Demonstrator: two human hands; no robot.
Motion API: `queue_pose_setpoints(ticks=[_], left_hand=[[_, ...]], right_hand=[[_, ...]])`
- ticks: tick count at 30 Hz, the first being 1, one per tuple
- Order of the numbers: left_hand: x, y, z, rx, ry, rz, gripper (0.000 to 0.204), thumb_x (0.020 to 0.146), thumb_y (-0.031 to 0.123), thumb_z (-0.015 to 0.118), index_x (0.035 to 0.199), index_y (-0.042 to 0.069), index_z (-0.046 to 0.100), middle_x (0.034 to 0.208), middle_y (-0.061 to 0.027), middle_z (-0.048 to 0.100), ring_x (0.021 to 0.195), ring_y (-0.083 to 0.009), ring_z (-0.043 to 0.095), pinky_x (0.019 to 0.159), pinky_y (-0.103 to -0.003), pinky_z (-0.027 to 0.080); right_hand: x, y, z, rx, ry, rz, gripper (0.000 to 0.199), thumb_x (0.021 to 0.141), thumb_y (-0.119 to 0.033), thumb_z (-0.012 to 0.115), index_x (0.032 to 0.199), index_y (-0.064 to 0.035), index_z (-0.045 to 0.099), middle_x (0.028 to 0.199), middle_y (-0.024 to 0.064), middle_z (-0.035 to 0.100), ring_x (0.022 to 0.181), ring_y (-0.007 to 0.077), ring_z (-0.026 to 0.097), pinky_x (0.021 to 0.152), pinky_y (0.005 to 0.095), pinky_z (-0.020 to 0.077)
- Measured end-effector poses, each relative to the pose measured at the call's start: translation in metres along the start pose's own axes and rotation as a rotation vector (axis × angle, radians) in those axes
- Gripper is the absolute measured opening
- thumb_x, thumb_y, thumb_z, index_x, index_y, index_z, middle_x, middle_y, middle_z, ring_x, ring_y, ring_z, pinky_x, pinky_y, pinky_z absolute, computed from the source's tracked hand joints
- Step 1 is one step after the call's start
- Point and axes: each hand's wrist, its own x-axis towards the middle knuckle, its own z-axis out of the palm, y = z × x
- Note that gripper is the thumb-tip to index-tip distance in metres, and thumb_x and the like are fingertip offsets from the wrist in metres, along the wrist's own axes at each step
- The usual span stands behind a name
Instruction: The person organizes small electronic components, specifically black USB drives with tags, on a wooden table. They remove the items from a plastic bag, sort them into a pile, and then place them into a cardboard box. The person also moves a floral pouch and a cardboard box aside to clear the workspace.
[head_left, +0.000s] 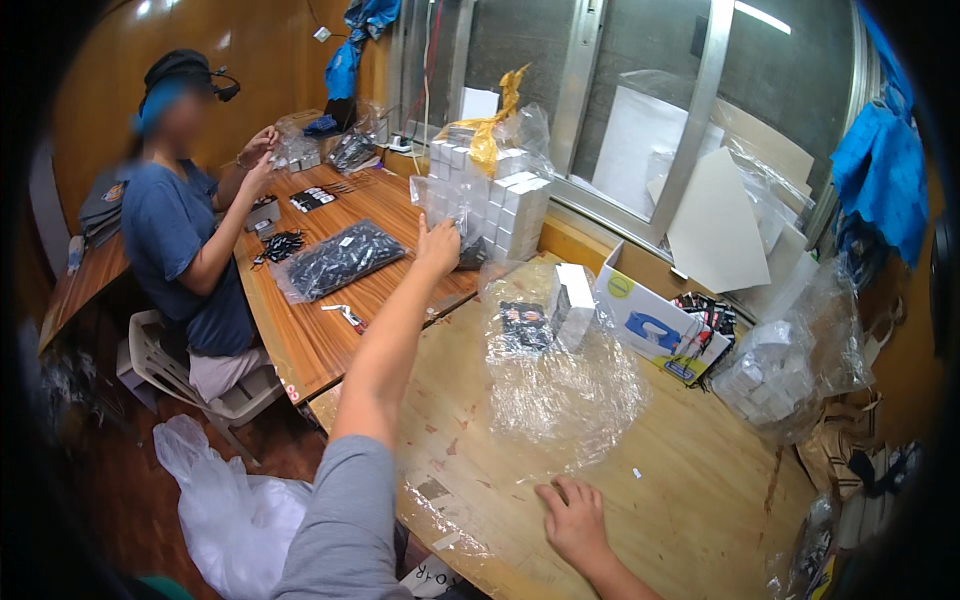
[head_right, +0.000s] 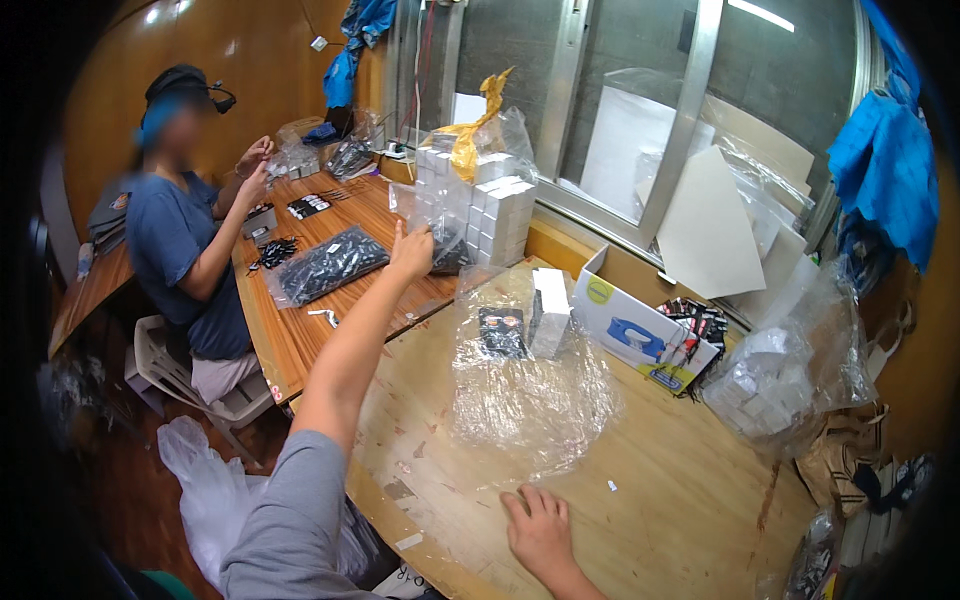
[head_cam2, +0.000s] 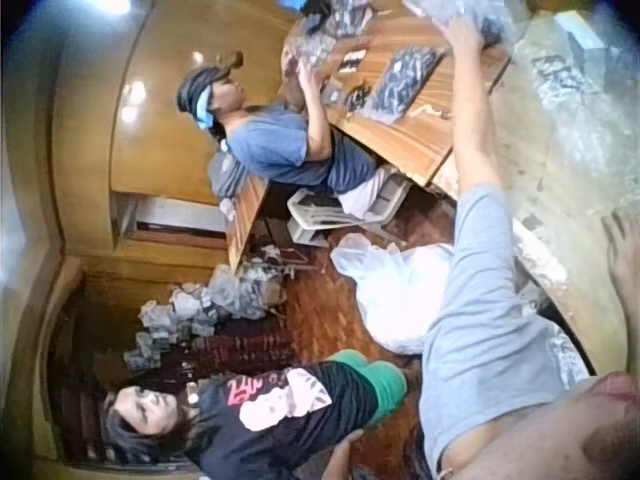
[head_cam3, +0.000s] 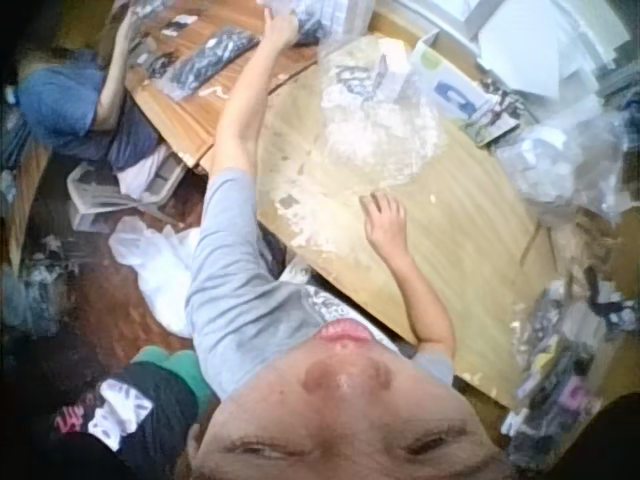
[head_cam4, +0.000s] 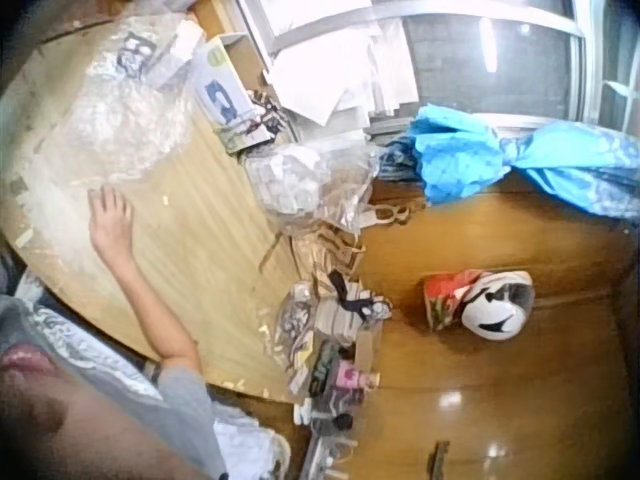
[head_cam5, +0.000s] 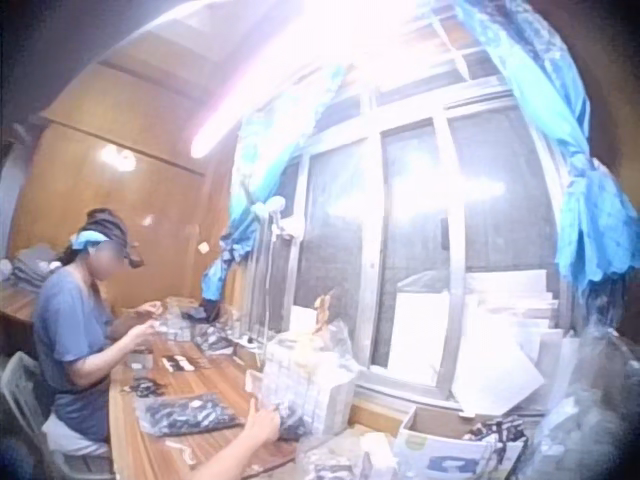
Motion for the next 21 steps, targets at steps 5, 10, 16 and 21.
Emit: queue_pose_setpoints(ticks=[5,10,16,21], left_hand=[[-0.064,0.025,-0.016,0.010,0.075,0.234,0.015,0.069,0.007,0.043,0.073,0.002,0.057,0.089,-0.0071,0.049,0.086,-0.0219,0.051,0.092,-0.055,0.016],[-0.162,0.074,-0.034,0.090,0.059,0.497,0.017,0.071,0.012,0.044,0.078,0.004,0.057,0.092,-0.0055,0.046,0.092,-0.0195,0.045,0.093,-0.051,0.019],[-0.217,0.111,-0.118,-0.180,0.277,0.566,0.024,0.068,0.006,0.047,0.090,0.008,0.056,0.112,-0.0034,0.041,0.110,-0.0182,0.034,0.092,-0.047,0.022],[-0.189,0.058,-0.075,-0.128,0.295,0.222,0.028,0.065,0.002,0.050,0.090,0.012,0.056,0.121,-0.0043,0.038,0.097,-0.0228,0.046,0.078,-0.041,0.038]], right_hand=[[0.000,0.001,0.006,0.019,0.100,-0.073,0.025,0.062,-0.006,0.052,0.087,-0.0090,0.054,0.087,0.0069,0.049,0.084,0.0213,0.048,0.071,0.0344,0.0358],[-0.012,0.002,0.000,0.096,0.325,-0.280,0.016,0.056,-0.003,0.052,0.072,-0.0044,0.056,0.071,0.0066,0.052,0.068,0.0214,0.051,0.057,0.0307,0.0417],[0.005,-0.018,-0.036,0.134,0.565,-0.385,0.023,0.052,-0.001,0.051,0.074,-0.0006,0.056,0.075,0.0104,0.052,0.071,0.0258,0.051,0.061,0.0324,0.0438],[0.045,-0.048,-0.039,0.325,0.511,-0.327,0.029,0.056,0.006,0.048,0.084,0.0011,0.055,0.089,0.0132,0.053,0.085,0.0266,0.051,0.073,0.0336,0.0425]])
